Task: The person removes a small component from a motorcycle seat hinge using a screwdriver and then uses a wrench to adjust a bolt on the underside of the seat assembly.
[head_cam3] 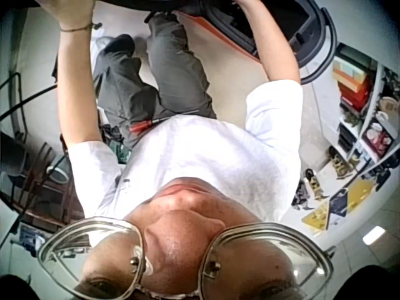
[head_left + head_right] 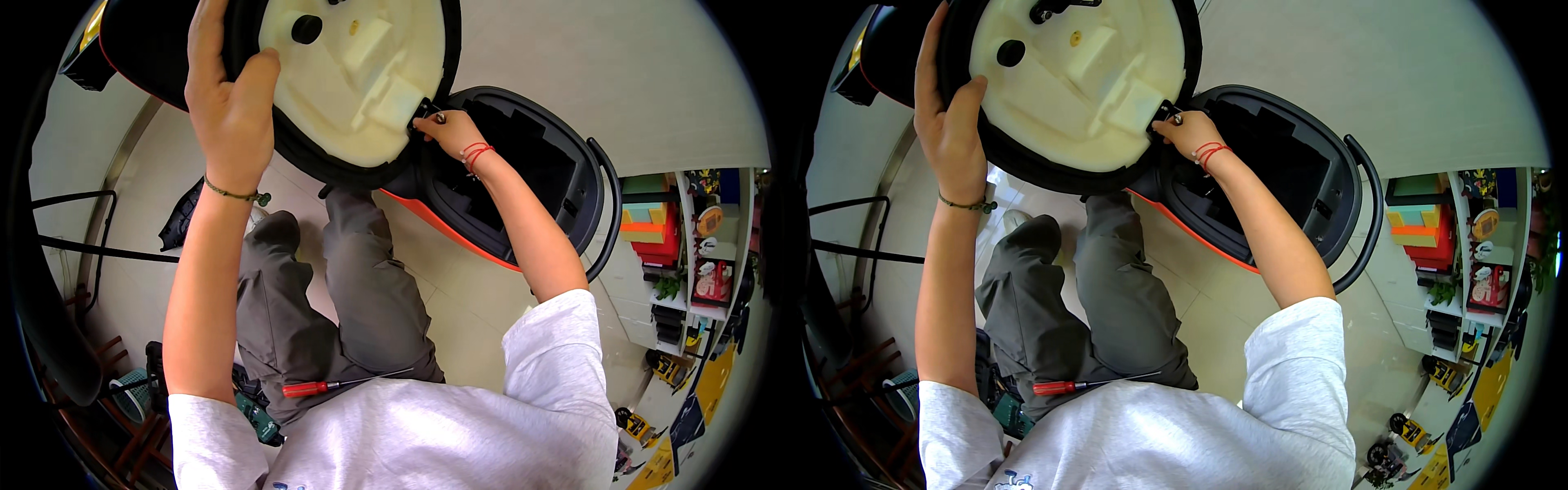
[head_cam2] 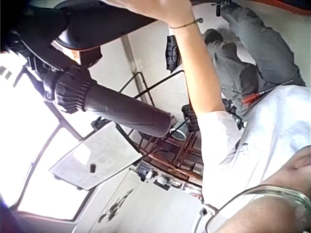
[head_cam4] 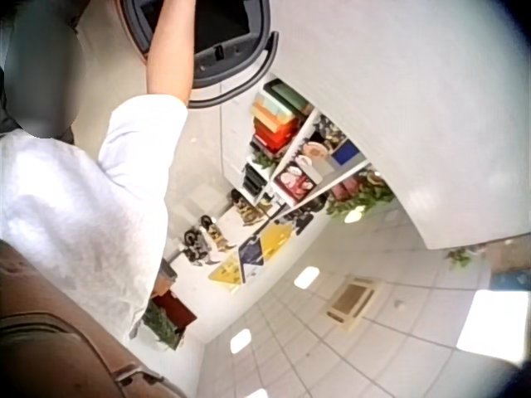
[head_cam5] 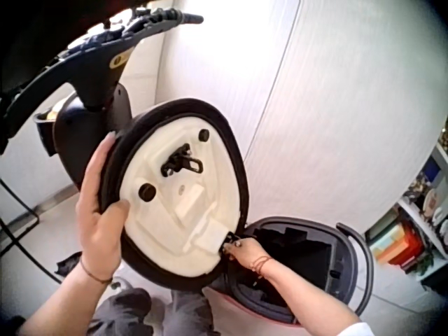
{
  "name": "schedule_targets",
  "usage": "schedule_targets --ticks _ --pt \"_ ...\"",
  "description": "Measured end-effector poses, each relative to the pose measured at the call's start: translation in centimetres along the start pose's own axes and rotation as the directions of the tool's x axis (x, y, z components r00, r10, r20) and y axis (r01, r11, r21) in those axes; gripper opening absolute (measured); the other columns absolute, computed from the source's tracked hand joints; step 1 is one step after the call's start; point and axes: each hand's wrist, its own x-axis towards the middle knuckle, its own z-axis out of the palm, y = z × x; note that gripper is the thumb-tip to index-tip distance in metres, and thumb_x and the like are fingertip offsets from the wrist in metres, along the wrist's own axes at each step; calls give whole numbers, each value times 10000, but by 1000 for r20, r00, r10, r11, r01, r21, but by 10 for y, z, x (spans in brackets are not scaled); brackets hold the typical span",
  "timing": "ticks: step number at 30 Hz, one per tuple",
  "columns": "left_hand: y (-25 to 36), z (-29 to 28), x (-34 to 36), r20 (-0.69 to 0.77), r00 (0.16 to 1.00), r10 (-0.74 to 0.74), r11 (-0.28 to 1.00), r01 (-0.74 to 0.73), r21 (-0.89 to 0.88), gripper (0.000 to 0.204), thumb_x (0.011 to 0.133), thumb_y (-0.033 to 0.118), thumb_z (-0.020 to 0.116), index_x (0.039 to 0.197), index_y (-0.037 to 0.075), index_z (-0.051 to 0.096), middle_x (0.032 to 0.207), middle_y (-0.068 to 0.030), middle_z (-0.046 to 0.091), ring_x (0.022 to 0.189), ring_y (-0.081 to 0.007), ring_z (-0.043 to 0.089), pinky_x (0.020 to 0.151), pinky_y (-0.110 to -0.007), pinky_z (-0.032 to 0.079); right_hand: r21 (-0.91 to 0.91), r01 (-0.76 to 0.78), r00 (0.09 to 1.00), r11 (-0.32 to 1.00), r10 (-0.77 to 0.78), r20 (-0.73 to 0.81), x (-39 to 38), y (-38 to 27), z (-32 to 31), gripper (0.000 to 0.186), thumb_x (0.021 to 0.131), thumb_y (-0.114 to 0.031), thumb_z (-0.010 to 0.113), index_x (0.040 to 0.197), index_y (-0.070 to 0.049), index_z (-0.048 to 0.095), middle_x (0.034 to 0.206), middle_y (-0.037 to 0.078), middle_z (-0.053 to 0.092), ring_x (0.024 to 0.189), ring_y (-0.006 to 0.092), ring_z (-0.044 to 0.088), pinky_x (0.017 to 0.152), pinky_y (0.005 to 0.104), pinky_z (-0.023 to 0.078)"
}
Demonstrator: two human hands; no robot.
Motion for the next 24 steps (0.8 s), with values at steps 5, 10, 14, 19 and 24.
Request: schedule_targets --ticks 5,10,14,19,24 --pt "6 0 4 -31 992 -122 992 123 13 713 744 3 452 1449 -72 374 1401 -193 482 1295 -255 465 1119 -332 313 -19 -27 999 999 27 28 2 -4 2 341 873 -338 655 817 -13 741 747 105 715 716 222 676 716 331 503" --pt "-1 4 -1 -42 999 -10 1000 11 16 711 743 -2 456 1448 -67 382 1404 -190 480 1295 -252 467 1110 -328 326 98 40 998 994 -36 -47 0 9 9 356 853 -352 675 831 -3 740 741 103 712 700 214 667 706 329 505" --pt "9 9 -3 -56 997 -45 999 46 10 714 738 -24 449 1448 -59 386 1409 -188 481 1293 -247 475 1103 -327 343 107 39 994 993 -28 -103 -4 8 11 362 843 -360 684 822 -3 738 741 118 707 683 217 661 701 329 506" --pt "14 8 -2 -95 986 -135 991 135 -10 717 728 -49 429 1445 -52 395 1423 -186 472 1313 -249 462 1115 -333 333 -22 -54 998 998 53 -36 -1 1 7 350 842 -355 683 804 -11 738 730 126 699 672 212 658 700 320 506" --pt "64 32 5 -85 982 -171 976 181 124 716 724 -58 411 1440 -47 404 1457 -193 433 1368 -264 406 1137 -351 301 157 27 997 987 -15 -80 -2 10 12 358 844 -350 674 777 -2 726 708 131 684 659 222 648 699 322 506"
